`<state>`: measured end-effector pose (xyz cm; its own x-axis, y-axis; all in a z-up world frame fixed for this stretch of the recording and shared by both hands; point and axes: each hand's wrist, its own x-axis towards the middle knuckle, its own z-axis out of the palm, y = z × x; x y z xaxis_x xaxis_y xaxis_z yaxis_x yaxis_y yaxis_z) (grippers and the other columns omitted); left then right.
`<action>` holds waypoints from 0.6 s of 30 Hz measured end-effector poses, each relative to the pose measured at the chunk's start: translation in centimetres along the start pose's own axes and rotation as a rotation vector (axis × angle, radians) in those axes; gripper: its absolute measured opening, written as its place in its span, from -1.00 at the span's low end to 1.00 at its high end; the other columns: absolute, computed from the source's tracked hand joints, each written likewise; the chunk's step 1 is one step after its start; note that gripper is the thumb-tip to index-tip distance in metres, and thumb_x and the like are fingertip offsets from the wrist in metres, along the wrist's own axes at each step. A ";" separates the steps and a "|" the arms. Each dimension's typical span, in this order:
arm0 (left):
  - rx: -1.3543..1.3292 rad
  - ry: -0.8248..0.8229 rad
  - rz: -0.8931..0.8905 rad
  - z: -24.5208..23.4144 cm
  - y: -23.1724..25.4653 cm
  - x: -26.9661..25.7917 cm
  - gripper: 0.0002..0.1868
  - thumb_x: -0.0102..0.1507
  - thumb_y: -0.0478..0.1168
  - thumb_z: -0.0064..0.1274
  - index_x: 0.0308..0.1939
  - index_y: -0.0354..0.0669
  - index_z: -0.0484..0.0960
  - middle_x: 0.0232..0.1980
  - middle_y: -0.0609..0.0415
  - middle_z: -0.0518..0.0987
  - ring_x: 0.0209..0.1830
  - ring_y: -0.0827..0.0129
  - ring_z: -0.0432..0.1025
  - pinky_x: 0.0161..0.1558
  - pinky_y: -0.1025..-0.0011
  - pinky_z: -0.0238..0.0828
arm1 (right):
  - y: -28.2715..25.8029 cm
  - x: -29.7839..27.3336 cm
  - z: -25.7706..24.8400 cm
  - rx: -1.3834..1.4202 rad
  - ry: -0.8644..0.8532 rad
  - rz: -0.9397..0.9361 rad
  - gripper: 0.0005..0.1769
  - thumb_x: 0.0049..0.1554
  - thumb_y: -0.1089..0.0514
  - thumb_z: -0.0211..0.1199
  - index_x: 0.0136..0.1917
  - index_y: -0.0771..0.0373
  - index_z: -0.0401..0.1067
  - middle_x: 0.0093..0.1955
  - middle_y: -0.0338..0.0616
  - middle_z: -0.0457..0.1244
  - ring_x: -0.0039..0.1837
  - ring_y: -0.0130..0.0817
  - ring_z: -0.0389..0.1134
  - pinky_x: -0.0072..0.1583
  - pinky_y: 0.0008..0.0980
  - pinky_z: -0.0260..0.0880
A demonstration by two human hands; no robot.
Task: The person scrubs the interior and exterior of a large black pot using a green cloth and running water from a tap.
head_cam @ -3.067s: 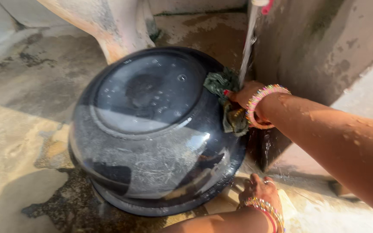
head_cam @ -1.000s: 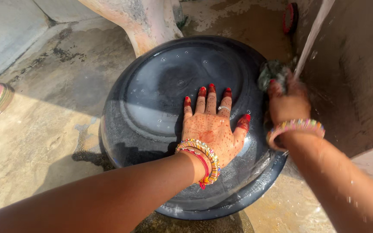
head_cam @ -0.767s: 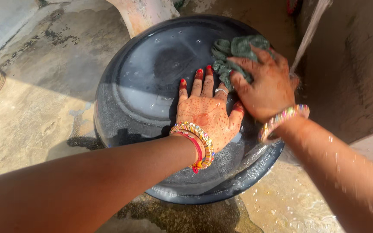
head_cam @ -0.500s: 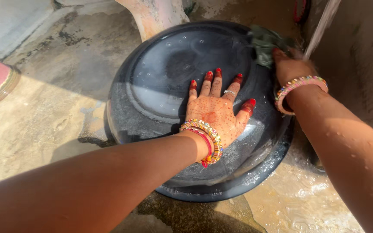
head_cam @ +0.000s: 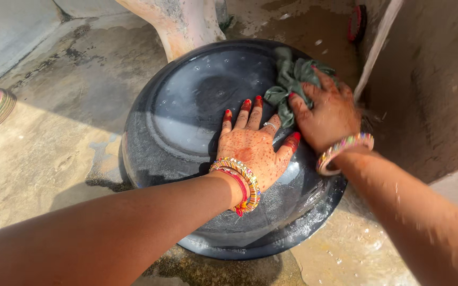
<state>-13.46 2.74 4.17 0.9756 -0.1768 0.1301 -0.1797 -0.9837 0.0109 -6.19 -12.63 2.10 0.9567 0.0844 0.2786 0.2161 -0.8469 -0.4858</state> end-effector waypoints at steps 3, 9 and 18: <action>-0.068 0.025 -0.005 -0.2 -0.1 -0.3 -0.26 0.32 0.35 -0.32 0.51 0.17 0.21 0.58 -0.26 0.04 0.60 -0.09 -0.12 0.48 -0.14 -0.35 | 2.4 5.4 0.2 0.279 -0.047 0.078 -0.34 0.19 -0.30 0.09 0.44 0.02 0.35 0.60 -0.04 0.04 0.59 0.05 0.04 0.54 -0.09 0.03; -0.111 0.072 -0.011 -0.4 0.0 -0.3 -0.25 0.30 0.37 -0.32 0.51 0.23 0.23 0.58 -0.23 0.06 0.59 -0.09 -0.10 0.49 -0.14 -0.35 | 7.5 8.6 1.4 0.316 -0.073 0.705 -0.34 0.18 -0.23 0.20 0.47 0.01 0.28 0.49 0.05 0.07 0.49 0.04 0.08 0.44 -0.11 0.05; -0.162 0.064 0.122 -1.2 0.5 -3.4 -0.21 0.27 0.38 -0.21 0.48 0.14 0.31 0.57 -0.05 0.20 0.57 -0.16 0.00 0.50 -0.17 -0.25 | 4.7 0.3 -0.3 0.319 0.124 0.620 -0.43 0.14 -0.07 0.35 0.39 0.09 0.47 0.34 0.14 0.33 0.36 -0.01 0.37 0.37 -0.19 0.30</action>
<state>-17.00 2.89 4.93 0.9364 -0.2862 0.2030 -0.3186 -0.9359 0.1501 -4.94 -16.69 0.12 0.8967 -0.4403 -0.0448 -0.2966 -0.5228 -0.7992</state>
